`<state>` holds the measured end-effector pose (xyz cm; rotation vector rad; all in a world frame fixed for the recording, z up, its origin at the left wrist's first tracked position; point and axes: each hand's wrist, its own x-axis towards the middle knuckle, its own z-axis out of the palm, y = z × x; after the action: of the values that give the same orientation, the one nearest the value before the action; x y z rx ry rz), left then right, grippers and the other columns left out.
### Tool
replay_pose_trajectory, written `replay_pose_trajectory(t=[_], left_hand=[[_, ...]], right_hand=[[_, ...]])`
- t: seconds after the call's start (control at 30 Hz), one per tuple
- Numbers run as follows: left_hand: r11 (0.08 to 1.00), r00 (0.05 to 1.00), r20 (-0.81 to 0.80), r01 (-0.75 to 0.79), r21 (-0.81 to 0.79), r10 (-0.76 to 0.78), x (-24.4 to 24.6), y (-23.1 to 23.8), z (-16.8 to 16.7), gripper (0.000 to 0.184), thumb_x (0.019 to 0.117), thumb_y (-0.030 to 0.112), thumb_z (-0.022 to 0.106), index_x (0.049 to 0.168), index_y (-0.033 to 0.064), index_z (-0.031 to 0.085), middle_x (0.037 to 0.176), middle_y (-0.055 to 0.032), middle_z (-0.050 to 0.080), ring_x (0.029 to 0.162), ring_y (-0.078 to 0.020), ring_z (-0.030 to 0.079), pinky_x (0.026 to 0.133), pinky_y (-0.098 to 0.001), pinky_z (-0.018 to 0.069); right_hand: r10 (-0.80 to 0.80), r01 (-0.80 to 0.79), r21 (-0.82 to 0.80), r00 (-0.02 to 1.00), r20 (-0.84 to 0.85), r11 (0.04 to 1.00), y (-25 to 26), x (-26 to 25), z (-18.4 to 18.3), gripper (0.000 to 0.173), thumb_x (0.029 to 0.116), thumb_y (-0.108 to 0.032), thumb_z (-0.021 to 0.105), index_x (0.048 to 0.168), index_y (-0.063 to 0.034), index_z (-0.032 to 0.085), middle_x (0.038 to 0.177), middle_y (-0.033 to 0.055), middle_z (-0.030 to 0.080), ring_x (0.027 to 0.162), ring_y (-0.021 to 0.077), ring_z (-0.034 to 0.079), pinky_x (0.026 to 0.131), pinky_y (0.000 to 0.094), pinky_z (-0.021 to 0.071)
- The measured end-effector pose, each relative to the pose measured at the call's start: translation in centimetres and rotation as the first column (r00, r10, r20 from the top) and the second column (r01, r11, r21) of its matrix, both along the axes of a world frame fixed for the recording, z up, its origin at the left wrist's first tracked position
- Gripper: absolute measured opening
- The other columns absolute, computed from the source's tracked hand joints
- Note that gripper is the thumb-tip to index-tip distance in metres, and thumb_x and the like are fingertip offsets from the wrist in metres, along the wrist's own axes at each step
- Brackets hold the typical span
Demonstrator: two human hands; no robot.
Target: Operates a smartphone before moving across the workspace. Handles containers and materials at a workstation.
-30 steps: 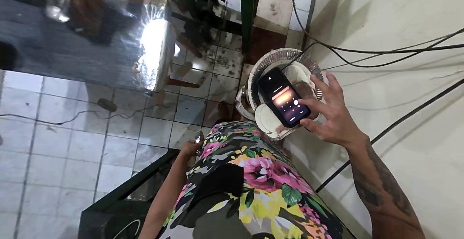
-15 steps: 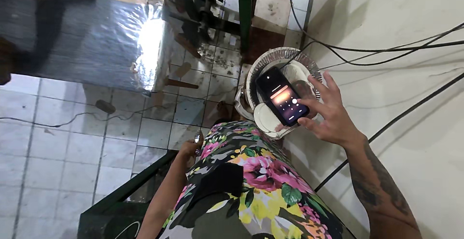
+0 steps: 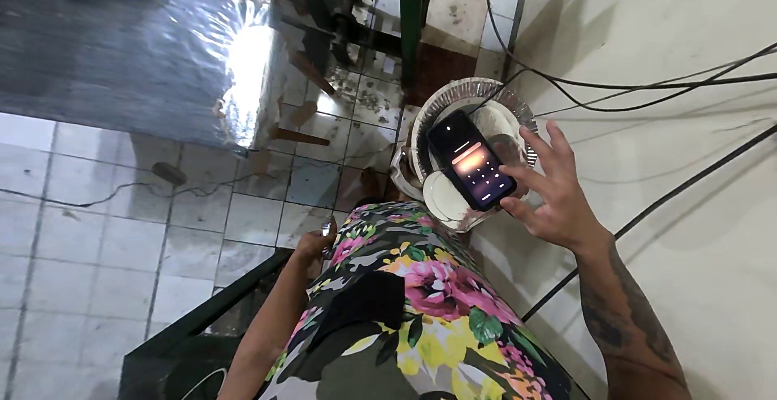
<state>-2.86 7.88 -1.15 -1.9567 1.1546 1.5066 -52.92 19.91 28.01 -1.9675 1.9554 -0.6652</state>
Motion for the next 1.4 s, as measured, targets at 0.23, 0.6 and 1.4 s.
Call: replay_pose_trajectory(t=[0.23,0.6,1.4], left_hand=[[1.000,1.000,0.010,0.018,0.007,-0.018,0.11,0.14,0.09,0.041,0.0987,0.033,0.070,0.118,-0.0031,0.066,0.110,-0.0231,0.067,0.095,-0.0322,0.066,0.087,-0.0549,0.0540],[1.000,0.999,0.020,0.031,-0.005,-0.030,0.44,0.62,0.14,0.042,0.0987,0.034,0.069,0.116,-0.0033,0.066,0.107,-0.0229,0.067,0.093,-0.0321,0.065,0.086,-0.0553,0.0529],[1.000,1.000,0.003,-0.020,0.005,0.020,0.47,0.29,-0.15,0.039,0.0986,0.031,0.070,0.117,-0.0028,0.066,0.107,-0.0218,0.067,0.091,-0.0302,0.065,0.084,-0.0533,0.0542]], right_hand=[[0.005,-0.005,-0.001,1.000,-0.020,1.000,-0.11,0.20,0.15,0.053,0.0963,-0.057,0.056,0.117,-0.0137,0.076,0.161,0.0180,0.040,0.154,0.0460,0.019,0.122,0.0636,0.0214],[0.008,-0.008,-0.001,1.000,-0.021,1.000,-0.13,0.33,0.12,0.052,0.0978,-0.056,0.054,0.118,-0.0133,0.076,0.160,0.0183,0.040,0.154,0.0457,0.020,0.122,0.0636,0.0232],[-0.003,0.003,-0.011,1.000,-0.006,1.000,0.11,0.60,0.51,0.047,0.0968,-0.054,0.058,0.118,-0.0151,0.075,0.161,0.0164,0.040,0.154,0.0441,0.019,0.123,0.0630,0.0223]])
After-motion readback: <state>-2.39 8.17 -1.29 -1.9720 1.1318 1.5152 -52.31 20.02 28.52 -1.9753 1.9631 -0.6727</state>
